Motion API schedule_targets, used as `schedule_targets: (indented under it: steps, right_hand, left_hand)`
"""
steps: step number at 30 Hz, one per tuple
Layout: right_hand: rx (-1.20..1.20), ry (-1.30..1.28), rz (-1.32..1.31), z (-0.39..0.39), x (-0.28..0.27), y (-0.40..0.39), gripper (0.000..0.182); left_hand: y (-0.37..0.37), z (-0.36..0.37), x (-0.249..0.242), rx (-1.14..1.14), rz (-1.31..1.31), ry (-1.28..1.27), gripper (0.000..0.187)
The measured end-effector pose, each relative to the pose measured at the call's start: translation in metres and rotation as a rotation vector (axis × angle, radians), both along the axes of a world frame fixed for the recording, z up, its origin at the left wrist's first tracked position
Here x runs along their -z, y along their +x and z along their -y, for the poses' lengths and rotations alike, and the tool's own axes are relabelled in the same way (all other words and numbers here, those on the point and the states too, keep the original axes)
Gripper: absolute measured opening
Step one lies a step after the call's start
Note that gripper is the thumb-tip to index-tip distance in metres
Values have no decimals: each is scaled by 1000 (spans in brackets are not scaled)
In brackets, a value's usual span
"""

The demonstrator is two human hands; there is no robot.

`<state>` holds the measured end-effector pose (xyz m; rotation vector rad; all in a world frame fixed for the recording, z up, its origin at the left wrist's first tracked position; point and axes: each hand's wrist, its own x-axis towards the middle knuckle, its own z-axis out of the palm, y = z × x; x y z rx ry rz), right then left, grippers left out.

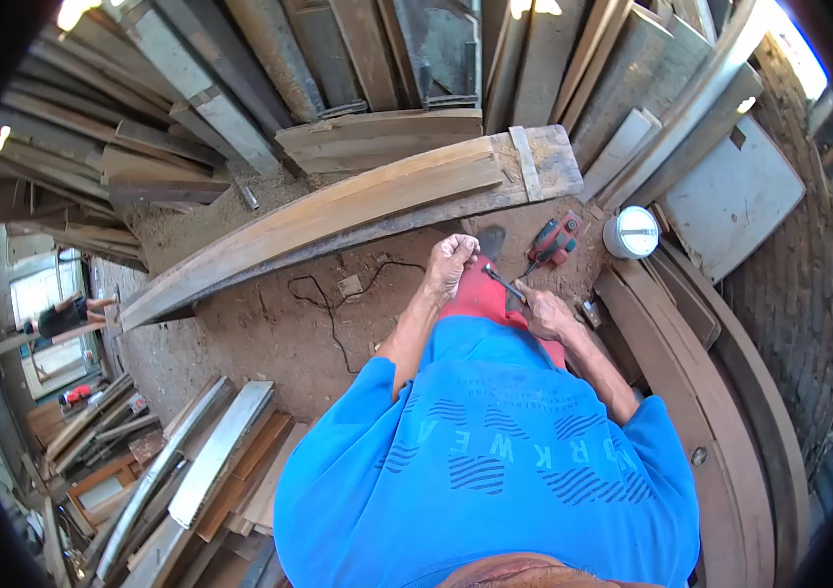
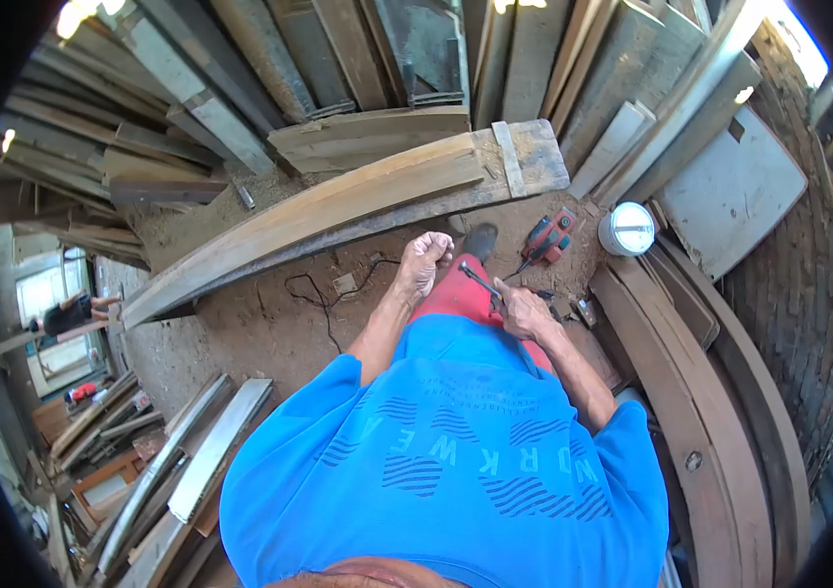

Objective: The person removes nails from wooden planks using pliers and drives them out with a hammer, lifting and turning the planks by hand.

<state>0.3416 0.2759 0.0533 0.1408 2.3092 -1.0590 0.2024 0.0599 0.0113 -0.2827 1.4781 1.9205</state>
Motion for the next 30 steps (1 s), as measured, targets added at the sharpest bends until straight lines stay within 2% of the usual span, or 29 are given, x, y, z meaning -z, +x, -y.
schedule_targets:
  steps: [2, 3, 5, 6, 7, 8, 9, 10, 16, 19, 22, 24, 26, 28, 30]
  right_hand:
    - [-68, 26, 29, 3, 15, 10, 37]
    - [-42, -40, -72, 2, 50, 24, 27]
    - [-125, 74, 40, -7, 93, 42, 30]
    - [-117, 113, 134, -6, 74, 39, 29]
    - [-104, 202, 133, -8, 89, 48, 29]
    - [-121, 223, 185, -17, 121, 59, 31]
    - [-177, 240, 82, -33, 166, 78, 34]
    - [-245, 246, 67, -43, 182, 83, 34]
    - [-421, 341, 87, -28, 169, 38, 32]
    - [-396, 334, 61, 5, 162, 4, 30]
    - [-335, 284, 20, 42, 158, -28, 29]
    - [-249, 198, 9, 67, 174, -46, 28]
    - [-101, 8, 44, 66, 262, -54, 18]
    - [-150, 32, 141, 99, 231, -67, 10]
    - [-46, -41, 167, 122, 211, -63, 10]
  left_hand:
    - [10, 13, 7, -88, 3, 84, 19]
    - [14, 17, 10, -120, 4, 100, 15]
    - [20, 24, 11, -104, -34, 147, 15]
    - [23, 25, 6, -126, 21, 124, 15]
    - [24, 26, 2, -117, -3, 106, 16]
    - [25, 28, -2, -106, 6, 105, 21]
    - [28, 29, 2, -123, -36, 109, 24]
    - [29, 36, -12, -135, -54, 125, 23]
    - [47, 125, -4, -254, -141, 165, 13]
    - [61, 196, -17, -361, -127, 21, 11]
    - [78, 261, -17, -524, -35, 68, 14]
    - [82, 295, -16, -619, -28, 166, 13]
    - [82, 319, -13, -691, -39, 273, 10]
    - [79, 340, -14, -787, -72, 318, 8]
    - [74, 360, -10, -810, -71, 225, 10]
